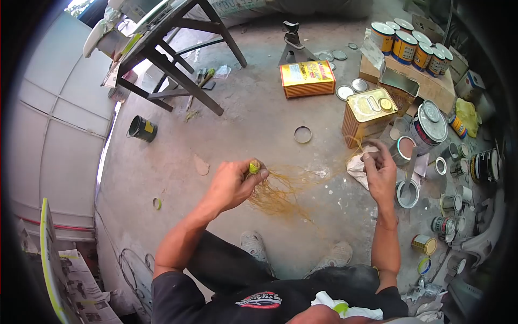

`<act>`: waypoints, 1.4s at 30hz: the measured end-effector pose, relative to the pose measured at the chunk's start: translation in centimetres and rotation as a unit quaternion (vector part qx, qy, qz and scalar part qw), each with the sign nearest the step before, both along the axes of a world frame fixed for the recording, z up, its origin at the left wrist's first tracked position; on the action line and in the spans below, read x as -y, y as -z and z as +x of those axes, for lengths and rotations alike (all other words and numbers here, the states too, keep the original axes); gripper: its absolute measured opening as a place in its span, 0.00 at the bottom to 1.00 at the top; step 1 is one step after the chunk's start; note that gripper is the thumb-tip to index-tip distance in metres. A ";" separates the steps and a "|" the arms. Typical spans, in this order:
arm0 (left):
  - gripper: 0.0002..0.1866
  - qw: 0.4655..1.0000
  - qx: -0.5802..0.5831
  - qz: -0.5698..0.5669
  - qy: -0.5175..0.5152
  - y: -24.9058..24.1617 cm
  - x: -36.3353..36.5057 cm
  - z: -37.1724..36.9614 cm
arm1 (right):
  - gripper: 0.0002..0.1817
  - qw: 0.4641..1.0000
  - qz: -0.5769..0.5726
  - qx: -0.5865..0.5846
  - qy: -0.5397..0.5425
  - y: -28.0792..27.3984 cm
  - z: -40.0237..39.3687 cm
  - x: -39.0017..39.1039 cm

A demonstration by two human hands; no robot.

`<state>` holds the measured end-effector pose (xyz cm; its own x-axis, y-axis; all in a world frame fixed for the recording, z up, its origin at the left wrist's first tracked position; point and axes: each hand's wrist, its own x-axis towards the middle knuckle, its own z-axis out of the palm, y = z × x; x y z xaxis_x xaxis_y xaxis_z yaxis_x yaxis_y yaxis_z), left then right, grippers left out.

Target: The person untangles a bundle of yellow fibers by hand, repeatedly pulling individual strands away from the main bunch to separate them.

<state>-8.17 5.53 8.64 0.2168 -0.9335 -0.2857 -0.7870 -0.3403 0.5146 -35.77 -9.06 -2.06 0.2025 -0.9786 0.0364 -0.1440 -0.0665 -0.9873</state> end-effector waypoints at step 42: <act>0.09 0.966 -0.245 -0.084 0.011 8.2 0.2 -3.0 | 0.15 0.944 0.120 -0.035 -0.306 6.3 7.7 -5.6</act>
<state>-11.17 5.35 0.40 0.0745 -0.9785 -0.1925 -0.4405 -0.2055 0.8739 -28.03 -3.50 -8.33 0.7259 -0.6563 -0.2055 -0.2166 0.0655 -0.9741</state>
